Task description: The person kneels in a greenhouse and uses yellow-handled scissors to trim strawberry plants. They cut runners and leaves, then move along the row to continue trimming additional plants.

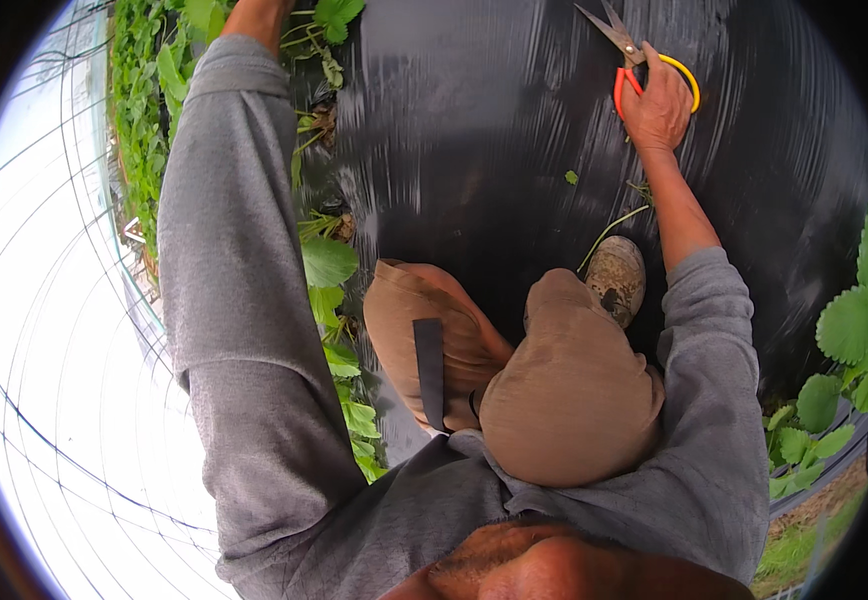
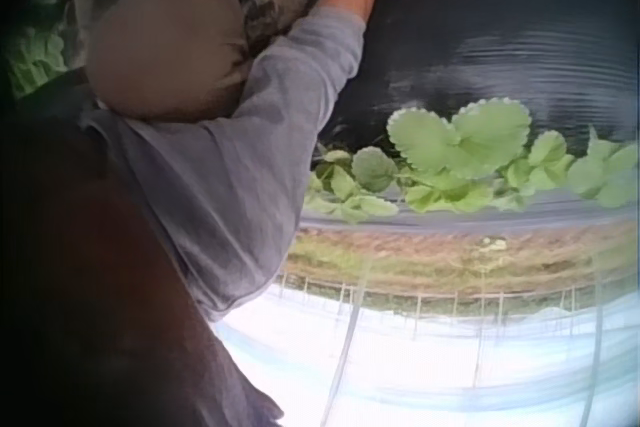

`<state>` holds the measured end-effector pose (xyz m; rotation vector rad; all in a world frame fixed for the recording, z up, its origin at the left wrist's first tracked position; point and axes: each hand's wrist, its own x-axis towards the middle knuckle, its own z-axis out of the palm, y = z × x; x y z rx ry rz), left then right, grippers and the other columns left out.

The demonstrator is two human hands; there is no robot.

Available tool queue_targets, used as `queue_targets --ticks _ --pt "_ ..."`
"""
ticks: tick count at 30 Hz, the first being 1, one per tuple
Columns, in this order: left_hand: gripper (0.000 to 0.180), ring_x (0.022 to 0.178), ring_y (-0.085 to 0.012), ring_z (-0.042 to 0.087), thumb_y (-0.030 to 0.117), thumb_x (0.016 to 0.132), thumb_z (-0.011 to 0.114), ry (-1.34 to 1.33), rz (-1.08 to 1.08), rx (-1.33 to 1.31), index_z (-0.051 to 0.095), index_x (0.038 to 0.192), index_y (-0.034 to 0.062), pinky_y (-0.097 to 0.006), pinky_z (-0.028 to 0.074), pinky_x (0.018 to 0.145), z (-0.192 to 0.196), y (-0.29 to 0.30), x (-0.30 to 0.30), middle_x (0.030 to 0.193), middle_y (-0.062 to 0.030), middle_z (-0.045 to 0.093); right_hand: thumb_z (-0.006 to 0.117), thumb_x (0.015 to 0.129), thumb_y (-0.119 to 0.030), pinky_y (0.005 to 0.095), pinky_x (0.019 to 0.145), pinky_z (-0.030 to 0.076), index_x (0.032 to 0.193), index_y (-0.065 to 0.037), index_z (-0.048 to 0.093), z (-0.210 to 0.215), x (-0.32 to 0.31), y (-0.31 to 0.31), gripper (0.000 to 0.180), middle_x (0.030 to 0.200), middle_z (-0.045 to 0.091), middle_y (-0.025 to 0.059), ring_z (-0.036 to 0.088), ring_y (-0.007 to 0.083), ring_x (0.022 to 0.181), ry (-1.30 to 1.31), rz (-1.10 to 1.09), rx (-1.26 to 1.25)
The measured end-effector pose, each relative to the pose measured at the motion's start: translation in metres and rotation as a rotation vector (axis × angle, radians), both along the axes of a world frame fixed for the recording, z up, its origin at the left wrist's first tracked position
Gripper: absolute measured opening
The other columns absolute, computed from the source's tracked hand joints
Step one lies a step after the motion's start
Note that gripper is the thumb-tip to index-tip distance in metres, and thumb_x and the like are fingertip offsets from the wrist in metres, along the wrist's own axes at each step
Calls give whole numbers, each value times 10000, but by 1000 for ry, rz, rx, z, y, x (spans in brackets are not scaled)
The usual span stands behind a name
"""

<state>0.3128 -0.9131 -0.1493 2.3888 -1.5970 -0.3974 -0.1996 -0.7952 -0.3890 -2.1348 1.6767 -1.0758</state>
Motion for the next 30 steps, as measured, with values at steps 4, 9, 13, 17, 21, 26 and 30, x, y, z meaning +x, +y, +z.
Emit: queue_targets --ticks 4,9,13,17,21,26,30 --pt "219 783 -295 656 95 849 549 -69 -12 -67 696 996 24 -424 533 716 15 25 20 883 -144 684 739 843 -302 453 953 451 1355 -201 586 1 1 -2 544 1110 663 97 618 299 1085 37 -6 -10" --pt "235 841 -310 648 52 827 534 -164 -87 -174 693 998 33 -418 518 767 21 38 18 914 -158 683 746 842 -278 449 937 458 1350 -176 596 2 1 -2 539 1094 661 109 620 307 1078 76 6 11" --pt "257 887 -323 642 17 809 521 -216 -175 -266 691 1000 40 -414 507 808 8 25 -4 938 -170 682 741 848 -270 446 932 460 1348 -152 595 3 2 -2 535 1094 657 115 620 312 1068 89 2 -1" --pt "285 934 -335 636 -17 791 508 -263 -252 -340 689 1002 47 -409 495 849 -7 22 -26 963 -181 682 737 851 -271 447 929 460 1347 -148 593 3 2 -2 531 1085 656 113 620 314 1059 82 19 -14" --pt "317 980 -347 630 -52 774 496 -317 -337 -417 687 1003 54 -405 483 890 -13 25 -39 987 -192 681 736 851 -274 444 924 462 1347 -145 592 3 2 -2 532 1078 655 111 620 315 1054 91 21 -16" --pt "364 1071 -387 590 -49 751 494 -318 -251 -239 697 1024 79 -426 455 929 -27 33 -34 1084 -210 658 740 849 -278 443 921 463 1345 -141 593 3 2 -2 535 1075 655 110 620 314 1053 104 7 -29" --pt "405 1107 -397 589 -57 743 507 -301 -429 -247 706 1065 87 -430 459 968 -42 38 -18 1146 -207 649 747 845 -279 446 919 464 1338 -139 599 3 2 -2 534 1076 655 113 621 312 1055 92 9 -15"
